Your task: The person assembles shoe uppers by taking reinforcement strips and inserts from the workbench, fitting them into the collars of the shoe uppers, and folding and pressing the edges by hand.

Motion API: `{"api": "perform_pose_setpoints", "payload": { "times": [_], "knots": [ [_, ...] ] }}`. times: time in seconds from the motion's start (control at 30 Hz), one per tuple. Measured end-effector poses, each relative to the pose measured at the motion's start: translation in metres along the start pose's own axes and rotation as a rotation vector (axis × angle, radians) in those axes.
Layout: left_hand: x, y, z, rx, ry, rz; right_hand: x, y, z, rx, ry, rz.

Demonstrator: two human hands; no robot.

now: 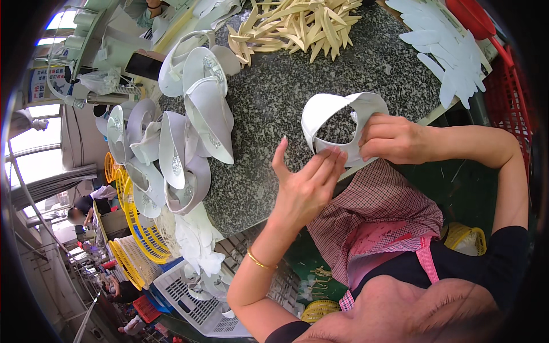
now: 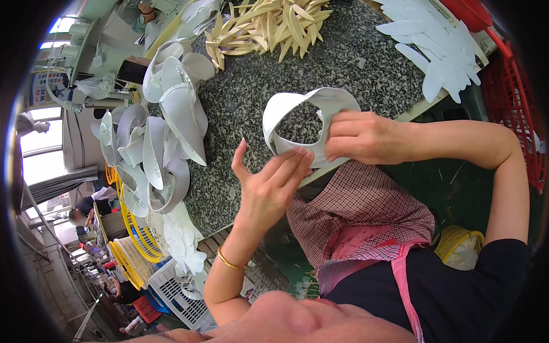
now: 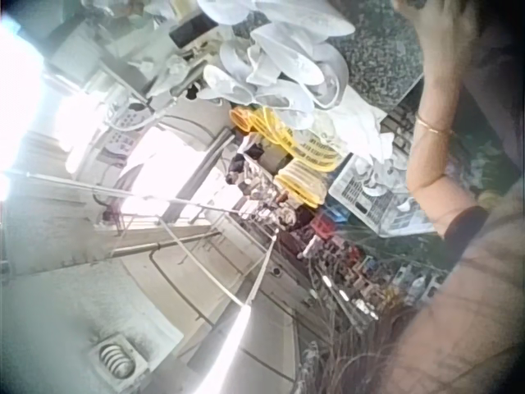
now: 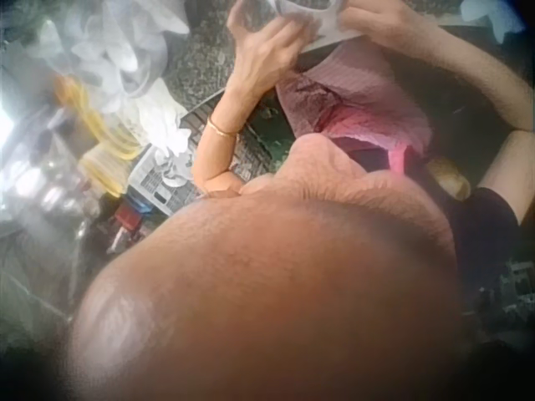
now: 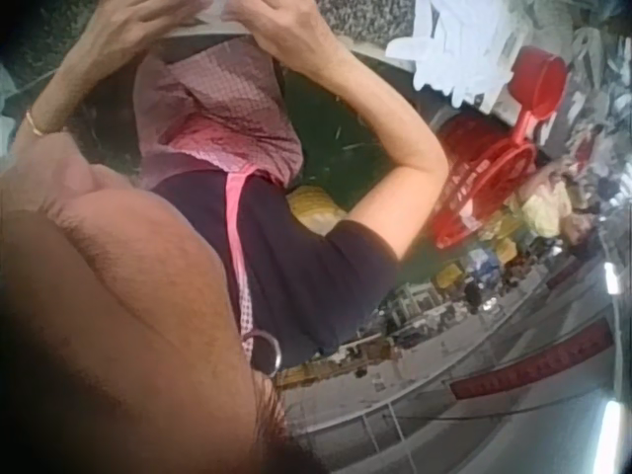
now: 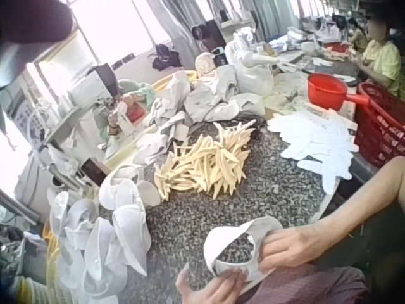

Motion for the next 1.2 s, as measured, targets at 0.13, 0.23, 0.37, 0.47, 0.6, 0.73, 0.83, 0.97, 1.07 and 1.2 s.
{"api": "perform_pose_setpoints", "payload": {
  "times": [0.13, 0.23, 0.37, 0.47, 0.6, 0.73, 0.83, 0.97, 1.07, 1.2],
  "knots": [
    [-0.002, -0.002, 0.012, 0.075, 0.03, 0.032, 0.0, 0.004, 0.007, -0.198, 0.077, 0.04],
    [-0.002, -0.002, 0.013, 0.113, 0.035, 0.053, -0.003, 0.007, 0.013, -0.221, 0.116, 0.05],
    [-0.001, -0.003, 0.01, 0.164, -0.011, 0.032, 0.009, 0.005, 0.019, 0.073, 0.167, 0.117],
    [-0.005, -0.005, 0.008, 0.247, -0.1, -0.035, 0.021, 0.002, 0.021, 0.088, 0.363, 0.118],
    [-0.016, -0.01, 0.018, 0.335, -0.253, -0.062, 0.025, 0.006, 0.015, -0.048, 0.402, 0.066],
    [-0.018, -0.016, 0.021, 0.368, -0.335, -0.088, 0.018, 0.007, 0.011, -0.146, 0.397, 0.075],
    [-0.014, -0.014, 0.014, 0.389, -0.347, -0.061, 0.012, -0.001, 0.015, -0.196, 0.258, 0.042],
    [-0.014, -0.011, 0.003, 0.279, -0.232, -0.121, 0.006, -0.016, 0.019, -0.012, 0.296, -0.101],
    [-0.019, -0.006, -0.003, 0.232, -0.16, -0.123, 0.008, -0.028, 0.031, -0.235, 0.56, -0.076],
    [-0.029, 0.012, -0.004, 0.149, -0.319, -0.045, 0.009, -0.034, 0.051, -0.499, 0.749, -0.034]
  ]
}}
Point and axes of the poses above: each hand's wrist, its own y-axis away from the middle knuckle, its own x-axis out of the palm, z = x × y, the point moved 4 cm from there along -y, towards the middle knuckle, and after that the axes turned 6 degrees about -x, right-handed, at the moved point
